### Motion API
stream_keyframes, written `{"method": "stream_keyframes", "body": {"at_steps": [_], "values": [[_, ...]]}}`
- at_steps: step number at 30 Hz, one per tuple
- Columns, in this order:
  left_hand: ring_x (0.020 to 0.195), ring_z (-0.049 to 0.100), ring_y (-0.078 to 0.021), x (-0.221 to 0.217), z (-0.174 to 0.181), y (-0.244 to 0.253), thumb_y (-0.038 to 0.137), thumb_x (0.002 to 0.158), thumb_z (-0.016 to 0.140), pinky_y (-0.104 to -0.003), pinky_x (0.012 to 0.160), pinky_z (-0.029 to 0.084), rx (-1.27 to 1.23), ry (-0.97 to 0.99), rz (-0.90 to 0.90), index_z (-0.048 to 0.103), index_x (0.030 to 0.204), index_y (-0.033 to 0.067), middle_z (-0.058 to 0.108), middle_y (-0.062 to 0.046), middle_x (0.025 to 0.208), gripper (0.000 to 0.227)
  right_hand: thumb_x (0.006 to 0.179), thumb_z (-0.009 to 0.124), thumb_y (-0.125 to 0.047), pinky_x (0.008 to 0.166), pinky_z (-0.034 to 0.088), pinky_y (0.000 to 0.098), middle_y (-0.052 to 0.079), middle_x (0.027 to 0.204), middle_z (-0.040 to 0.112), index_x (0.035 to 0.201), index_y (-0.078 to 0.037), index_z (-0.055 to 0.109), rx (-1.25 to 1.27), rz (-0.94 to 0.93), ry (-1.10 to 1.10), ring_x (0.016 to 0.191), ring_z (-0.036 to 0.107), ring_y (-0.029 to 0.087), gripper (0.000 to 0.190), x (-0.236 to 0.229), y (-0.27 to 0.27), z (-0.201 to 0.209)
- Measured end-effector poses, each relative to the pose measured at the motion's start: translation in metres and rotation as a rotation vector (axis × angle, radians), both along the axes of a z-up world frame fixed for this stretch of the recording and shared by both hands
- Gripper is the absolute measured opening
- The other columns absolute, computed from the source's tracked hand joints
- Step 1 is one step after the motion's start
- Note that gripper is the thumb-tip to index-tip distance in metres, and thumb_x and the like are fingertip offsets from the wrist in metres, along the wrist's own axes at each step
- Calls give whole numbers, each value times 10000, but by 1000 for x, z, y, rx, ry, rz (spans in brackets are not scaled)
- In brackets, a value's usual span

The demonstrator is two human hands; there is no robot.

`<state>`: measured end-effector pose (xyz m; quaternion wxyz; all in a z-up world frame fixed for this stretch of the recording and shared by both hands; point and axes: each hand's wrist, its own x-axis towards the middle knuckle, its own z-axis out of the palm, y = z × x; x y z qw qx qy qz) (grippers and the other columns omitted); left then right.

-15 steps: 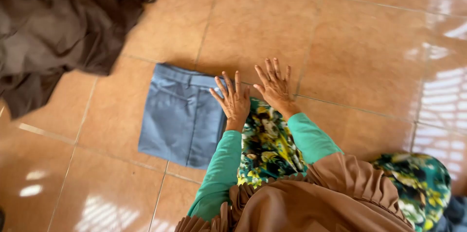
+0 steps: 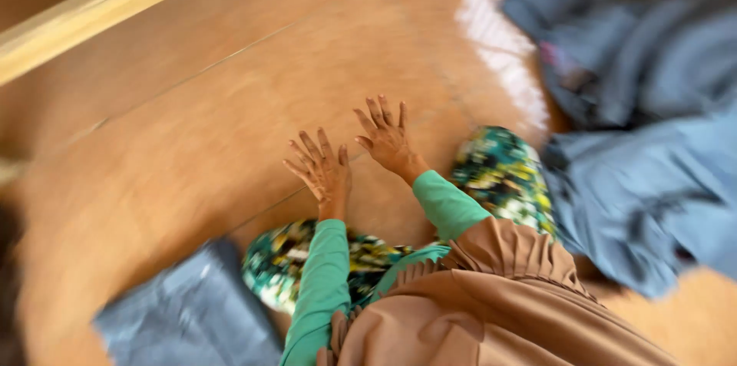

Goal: Folding grey trousers into neat rectangles and stacking them on the floor.

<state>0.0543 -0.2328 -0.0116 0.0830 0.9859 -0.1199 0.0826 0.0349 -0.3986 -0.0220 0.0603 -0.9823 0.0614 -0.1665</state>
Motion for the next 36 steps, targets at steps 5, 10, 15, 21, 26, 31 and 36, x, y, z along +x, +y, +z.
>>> {"method": "stream_keyframes", "body": {"at_steps": [5,10,15,21,26,31,36], "values": [[1560,91,-454,-30,-2,-166,561,1030,444,-721,1190,8,-66,-48,-399,415,1566,173,273,-212,1656,662,991,527,-599,1199,149,723,150,1637,365,1584,-269,386,-30,-353,89,1562,204,371,693,-97,-144,25],[1529,232,-453,-112,12,-272,527,985,541,-709,1204,94,-156,-87,-743,529,1490,148,411,-225,1586,632,1002,485,-608,1180,116,745,156,1645,362,1608,-277,359,-30,-654,161,1565,202,379,702,-214,-224,19],[1505,322,-419,-194,25,-323,522,966,551,-658,1216,153,-206,-85,-1027,558,1459,151,466,-217,1547,617,1057,424,-611,1172,168,723,118,1646,370,1619,-318,346,133,-939,102,1559,233,346,639,-339,-253,28],[1506,305,-421,-243,19,-345,616,968,470,-726,1197,-18,27,358,-1462,459,1531,213,403,-187,1598,692,984,622,-432,1160,183,731,140,1670,328,1615,-320,351,296,-1308,116,1543,268,360,695,-454,-283,-2],[1457,355,-455,-260,-29,-346,618,871,597,-764,1167,39,239,407,-1531,475,1450,298,337,-165,1625,673,882,795,-339,1118,341,692,243,1652,232,1665,-322,165,592,-1492,-125,1485,342,444,1006,-488,-326,-5],[1089,700,-208,-236,-64,-383,320,914,615,-602,1201,256,29,329,-1417,644,1125,356,627,38,1234,216,815,920,-440,1182,375,585,185,1656,209,1675,-363,84,613,-1513,-468,1503,352,413,1201,-505,-391,-6],[1012,724,-330,-179,101,-456,103,902,657,-462,915,550,-669,503,-1120,728,1160,240,759,-59,1082,300,844,848,-366,822,572,450,3,1010,731,1069,-331,733,410,-1464,-346,935,724,314,255,-532,-464,-77]]}}
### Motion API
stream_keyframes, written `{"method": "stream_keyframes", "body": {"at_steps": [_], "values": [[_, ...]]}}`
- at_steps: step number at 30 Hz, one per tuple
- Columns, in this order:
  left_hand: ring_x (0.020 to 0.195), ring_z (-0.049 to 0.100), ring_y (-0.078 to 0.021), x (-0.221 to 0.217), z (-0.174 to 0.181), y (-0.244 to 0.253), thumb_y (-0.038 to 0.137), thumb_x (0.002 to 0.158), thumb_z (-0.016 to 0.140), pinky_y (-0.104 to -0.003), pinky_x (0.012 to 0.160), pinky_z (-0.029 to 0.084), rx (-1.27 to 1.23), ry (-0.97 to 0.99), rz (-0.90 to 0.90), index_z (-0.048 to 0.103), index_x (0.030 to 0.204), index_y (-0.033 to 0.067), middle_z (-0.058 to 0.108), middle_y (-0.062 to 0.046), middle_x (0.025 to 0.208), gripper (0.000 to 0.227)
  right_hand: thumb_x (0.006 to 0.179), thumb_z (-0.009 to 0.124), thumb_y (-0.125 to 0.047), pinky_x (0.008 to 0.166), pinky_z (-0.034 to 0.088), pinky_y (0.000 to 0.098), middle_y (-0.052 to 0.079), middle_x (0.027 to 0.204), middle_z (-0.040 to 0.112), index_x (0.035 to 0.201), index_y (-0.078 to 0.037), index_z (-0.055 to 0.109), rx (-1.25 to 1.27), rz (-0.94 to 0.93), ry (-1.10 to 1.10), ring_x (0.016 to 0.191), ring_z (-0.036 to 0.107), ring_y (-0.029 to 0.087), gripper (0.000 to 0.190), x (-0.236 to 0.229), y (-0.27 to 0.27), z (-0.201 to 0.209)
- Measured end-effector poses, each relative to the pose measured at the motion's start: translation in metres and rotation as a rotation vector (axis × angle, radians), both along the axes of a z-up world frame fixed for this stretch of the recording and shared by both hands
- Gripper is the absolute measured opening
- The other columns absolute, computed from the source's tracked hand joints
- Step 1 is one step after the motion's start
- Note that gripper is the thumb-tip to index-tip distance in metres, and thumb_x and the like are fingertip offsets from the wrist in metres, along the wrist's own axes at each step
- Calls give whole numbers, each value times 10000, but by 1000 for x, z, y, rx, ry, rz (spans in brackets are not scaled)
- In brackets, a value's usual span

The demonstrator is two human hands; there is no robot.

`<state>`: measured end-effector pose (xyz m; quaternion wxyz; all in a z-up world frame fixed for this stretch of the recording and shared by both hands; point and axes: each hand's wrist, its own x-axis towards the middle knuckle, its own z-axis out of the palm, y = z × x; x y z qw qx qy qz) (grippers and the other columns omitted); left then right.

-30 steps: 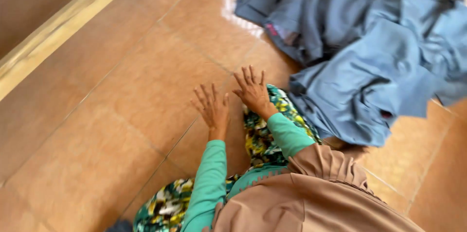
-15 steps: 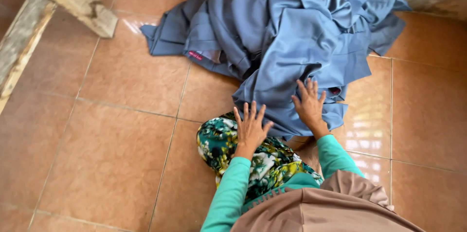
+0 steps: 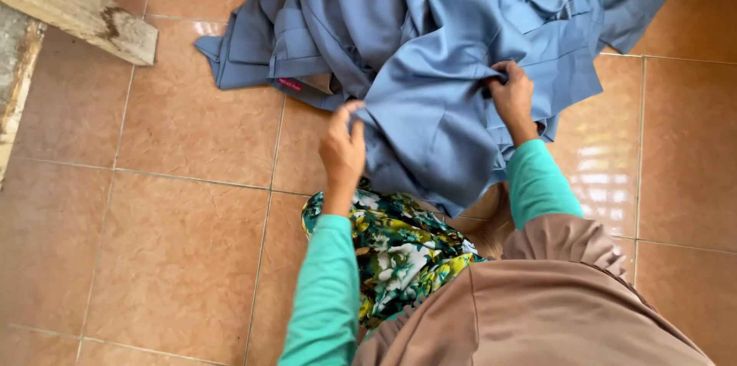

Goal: Folding grey trousers into neat rectangles and stacking them on the floor.

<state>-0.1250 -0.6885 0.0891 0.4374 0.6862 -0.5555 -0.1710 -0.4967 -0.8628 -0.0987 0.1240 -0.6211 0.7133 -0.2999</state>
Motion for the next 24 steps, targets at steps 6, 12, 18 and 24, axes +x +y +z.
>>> {"method": "stream_keyframes", "body": {"at_steps": [6,12,18,24], "values": [[1095,720,-198,38,158,-27,125,972,694,-337,1040,506,-273,256,-149,748,1050,178,762,-23,1063,109,948,903,-163,404,519,272,163,590,620,954,-63,729,-107,89,-803,443,621,191,200,31,33,122],[1576,234,-315,96,67,-51,268,1041,626,-769,1103,203,25,-210,208,286,1594,205,330,-155,1663,652,853,728,36,847,452,414,136,1018,629,1093,-51,673,-636,-46,-78,942,569,313,261,5,10,145],[1312,530,-391,101,-88,24,306,963,458,-694,1095,233,884,-92,214,406,1540,227,557,-110,1466,585,773,815,32,999,447,603,279,1354,598,1340,-88,673,-505,369,127,1271,545,469,597,55,72,152],[1304,581,-361,119,-211,75,377,1003,492,-665,1061,370,1044,67,154,333,1604,226,595,-122,1442,639,622,915,-254,1206,108,756,46,1706,262,1430,-386,536,-33,1093,788,1592,126,364,902,220,198,131]]}}
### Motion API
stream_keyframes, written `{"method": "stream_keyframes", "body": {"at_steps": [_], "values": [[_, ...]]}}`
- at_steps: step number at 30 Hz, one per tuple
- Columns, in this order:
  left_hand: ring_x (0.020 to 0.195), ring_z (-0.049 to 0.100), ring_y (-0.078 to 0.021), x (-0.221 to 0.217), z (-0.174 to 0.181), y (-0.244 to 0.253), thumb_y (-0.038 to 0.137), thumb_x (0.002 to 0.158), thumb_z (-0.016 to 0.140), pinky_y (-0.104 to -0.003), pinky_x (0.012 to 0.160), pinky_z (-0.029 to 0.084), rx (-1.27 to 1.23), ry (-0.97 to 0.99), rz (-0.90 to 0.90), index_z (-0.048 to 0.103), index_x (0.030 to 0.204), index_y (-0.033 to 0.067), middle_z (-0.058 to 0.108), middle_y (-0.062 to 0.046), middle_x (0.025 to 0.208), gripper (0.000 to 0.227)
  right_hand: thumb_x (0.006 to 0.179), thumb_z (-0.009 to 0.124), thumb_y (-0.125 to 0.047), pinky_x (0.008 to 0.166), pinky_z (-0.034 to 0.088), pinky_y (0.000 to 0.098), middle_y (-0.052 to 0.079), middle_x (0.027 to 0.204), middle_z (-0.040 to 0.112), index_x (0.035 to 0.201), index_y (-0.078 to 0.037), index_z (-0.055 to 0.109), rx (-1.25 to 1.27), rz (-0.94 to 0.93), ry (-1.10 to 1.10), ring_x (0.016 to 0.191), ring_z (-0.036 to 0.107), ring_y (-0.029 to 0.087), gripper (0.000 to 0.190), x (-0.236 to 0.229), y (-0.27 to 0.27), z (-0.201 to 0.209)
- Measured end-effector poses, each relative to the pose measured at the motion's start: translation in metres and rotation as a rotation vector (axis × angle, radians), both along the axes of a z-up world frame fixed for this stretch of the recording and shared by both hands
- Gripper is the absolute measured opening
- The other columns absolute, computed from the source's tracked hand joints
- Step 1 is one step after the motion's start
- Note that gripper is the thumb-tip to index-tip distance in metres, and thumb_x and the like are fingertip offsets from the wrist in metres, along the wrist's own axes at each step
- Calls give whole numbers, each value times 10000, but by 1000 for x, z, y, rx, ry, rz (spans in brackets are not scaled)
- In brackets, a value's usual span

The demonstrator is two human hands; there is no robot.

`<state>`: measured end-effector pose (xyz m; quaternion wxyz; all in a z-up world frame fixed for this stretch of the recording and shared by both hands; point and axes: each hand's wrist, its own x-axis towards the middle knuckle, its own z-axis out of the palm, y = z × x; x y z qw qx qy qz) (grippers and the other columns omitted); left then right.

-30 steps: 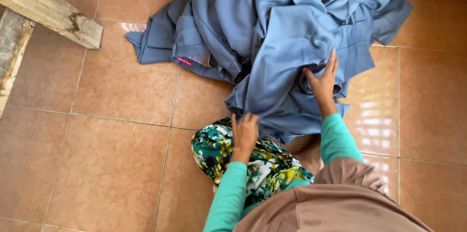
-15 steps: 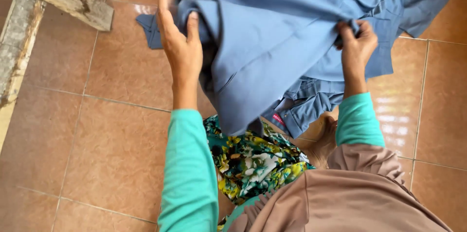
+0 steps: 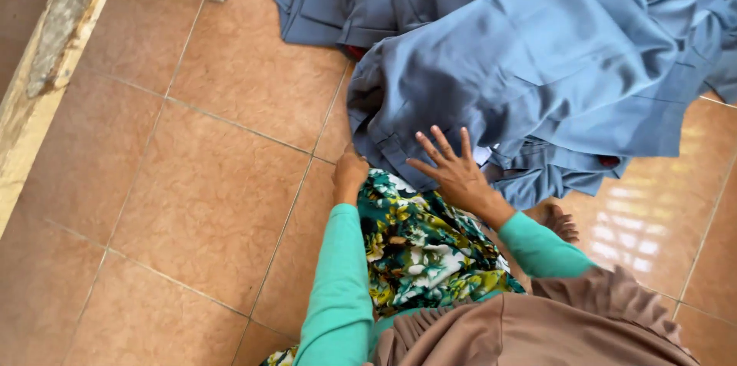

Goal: Folding grey trousers into neat rectangles and stacking them on the floor.

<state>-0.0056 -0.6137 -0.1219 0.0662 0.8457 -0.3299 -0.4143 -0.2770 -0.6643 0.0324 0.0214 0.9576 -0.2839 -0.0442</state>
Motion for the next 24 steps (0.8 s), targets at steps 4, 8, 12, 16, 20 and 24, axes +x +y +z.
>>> {"method": "stream_keyframes", "body": {"at_steps": [4,8,12,16,20,24], "values": [[1335,548,-411,4,6,6,368,975,568,-654,1038,449,-80,3,106,311,1613,155,538,-205,1483,720,723,851,-290,1206,122,751,36,1660,378,1362,-403,605,-7,9,57,1587,200,329,694,16,-29,-73],[1339,524,-472,2,34,-3,271,974,634,-615,1071,478,-245,-29,142,261,1623,118,430,-272,1513,763,949,598,-390,1062,337,675,1,1207,746,1089,-340,703,527,-185,-161,1295,578,287,182,32,-61,-30],[1285,570,-458,5,42,-28,271,1014,601,-626,1054,492,-282,-92,100,194,1639,181,518,-231,1431,752,1031,618,-213,867,555,420,68,929,772,1136,-204,746,999,-348,-621,931,731,205,166,22,-93,21],[1188,649,-412,15,47,-49,444,986,618,-590,1001,536,-288,-134,99,421,1545,275,640,-162,1258,616,1025,613,-125,848,526,350,27,879,732,1117,-125,757,1113,-367,-784,843,630,146,171,21,-126,94],[1007,666,-430,38,11,-52,302,970,542,-544,825,510,-516,-135,209,724,1147,181,729,-171,1099,281,976,623,-120,788,489,192,-65,1014,676,1158,-113,688,1209,-499,-1022,895,602,41,193,34,-170,138],[1021,688,-358,53,26,-40,452,803,676,-459,867,507,-580,54,236,555,1396,236,710,-162,1074,643,987,542,-115,824,443,166,-96,974,630,1018,-133,653,1060,-404,-971,921,558,27,117,84,-187,202]]}}
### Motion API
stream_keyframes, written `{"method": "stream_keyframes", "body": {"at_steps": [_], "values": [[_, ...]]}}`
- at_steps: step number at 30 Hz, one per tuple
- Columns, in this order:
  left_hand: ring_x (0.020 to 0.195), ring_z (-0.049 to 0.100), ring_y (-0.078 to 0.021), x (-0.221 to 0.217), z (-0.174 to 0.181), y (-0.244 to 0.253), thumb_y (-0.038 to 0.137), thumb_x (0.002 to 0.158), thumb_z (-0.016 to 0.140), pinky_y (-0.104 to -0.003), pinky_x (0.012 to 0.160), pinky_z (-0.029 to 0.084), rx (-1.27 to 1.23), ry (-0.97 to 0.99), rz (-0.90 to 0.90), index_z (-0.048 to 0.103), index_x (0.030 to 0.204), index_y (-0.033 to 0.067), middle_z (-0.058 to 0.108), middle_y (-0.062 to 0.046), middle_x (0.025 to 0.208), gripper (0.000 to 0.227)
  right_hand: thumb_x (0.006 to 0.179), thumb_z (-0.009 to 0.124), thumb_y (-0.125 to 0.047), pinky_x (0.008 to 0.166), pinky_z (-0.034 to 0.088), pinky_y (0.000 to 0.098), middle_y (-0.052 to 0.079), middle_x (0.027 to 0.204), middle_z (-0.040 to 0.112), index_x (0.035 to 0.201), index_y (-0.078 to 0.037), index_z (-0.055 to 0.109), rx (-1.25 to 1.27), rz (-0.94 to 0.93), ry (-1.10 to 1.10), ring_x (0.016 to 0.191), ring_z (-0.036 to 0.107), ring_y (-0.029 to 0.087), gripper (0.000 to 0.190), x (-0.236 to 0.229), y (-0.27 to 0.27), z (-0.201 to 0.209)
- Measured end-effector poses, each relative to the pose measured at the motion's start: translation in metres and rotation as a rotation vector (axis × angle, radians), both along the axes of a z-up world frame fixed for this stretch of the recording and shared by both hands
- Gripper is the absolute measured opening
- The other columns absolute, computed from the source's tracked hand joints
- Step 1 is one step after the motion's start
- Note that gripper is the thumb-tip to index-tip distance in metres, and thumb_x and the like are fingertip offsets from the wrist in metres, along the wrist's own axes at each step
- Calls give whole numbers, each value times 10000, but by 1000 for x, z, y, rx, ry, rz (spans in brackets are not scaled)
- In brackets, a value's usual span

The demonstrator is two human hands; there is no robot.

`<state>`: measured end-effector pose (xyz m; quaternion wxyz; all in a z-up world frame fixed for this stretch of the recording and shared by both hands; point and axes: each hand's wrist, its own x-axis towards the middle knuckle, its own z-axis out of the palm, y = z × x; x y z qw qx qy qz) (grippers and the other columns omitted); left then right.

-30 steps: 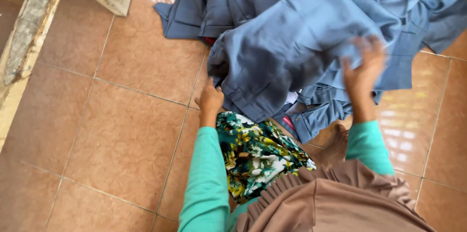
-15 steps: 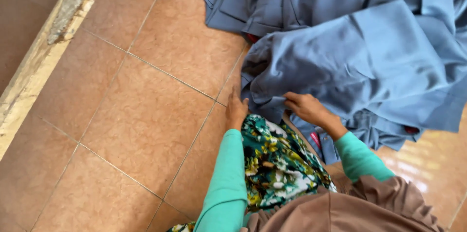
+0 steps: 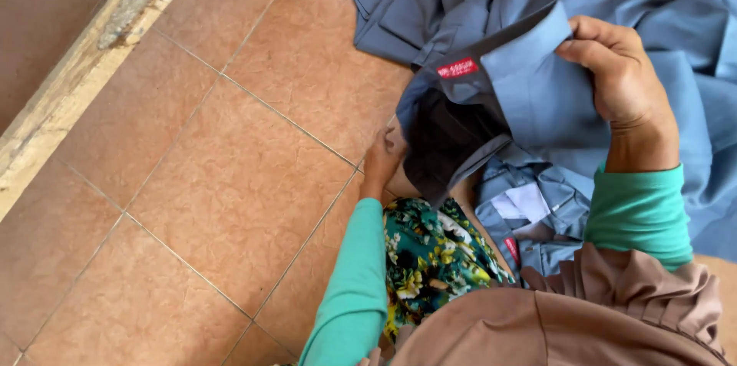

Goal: Folding grey trousers into neat rectangles and stacking them on the floor.

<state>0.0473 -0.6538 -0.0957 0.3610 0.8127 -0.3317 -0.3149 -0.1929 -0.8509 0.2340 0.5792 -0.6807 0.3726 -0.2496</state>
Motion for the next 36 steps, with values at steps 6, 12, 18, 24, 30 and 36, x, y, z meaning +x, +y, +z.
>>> {"method": "stream_keyframes", "body": {"at_steps": [6,12,18,24,30,36], "values": [[1281,523,-294,-56,25,1,511,792,656,-448,979,447,50,756,158,454,1491,146,537,-129,1436,814,973,565,-107,794,490,150,-93,969,667,1045,-119,683,24,14,-28,875,613,21,139,31,0,15],[1060,692,-209,-25,16,15,103,829,760,-352,962,560,-482,1318,292,661,1307,21,728,-127,1208,495,1103,548,-179,669,312,239,-96,927,537,1172,-153,678,-344,-63,205,819,417,32,150,40,-72,-9],[768,705,-241,62,46,77,794,823,563,-311,649,588,-408,1400,730,677,1049,-31,721,-144,896,863,1175,609,-128,789,379,387,52,923,523,1024,-45,588,-638,152,68,834,436,180,174,93,-46,-78],[1457,294,-578,4,235,48,772,889,295,-705,1143,302,-58,1219,973,-110,1628,424,-34,-262,1692,912,974,656,-165,891,492,473,155,923,723,967,-26,715,-134,351,154,968,670,298,150,156,52,-192],[1294,498,-411,-6,9,76,30,789,848,-611,917,549,-303,833,657,319,1605,360,306,-183,1536,1026,1036,627,-251,965,478,563,178,1108,735,1174,-92,732,-381,209,356,1148,648,414,236,166,12,-164],[1286,599,-360,43,153,94,31,986,637,-492,969,592,-966,1150,362,283,1632,233,493,-135,1549,765,1162,510,-164,737,508,567,251,978,730,1382,-184,596,-815,-157,43,934,692,504,237,156,69,-48]]}}
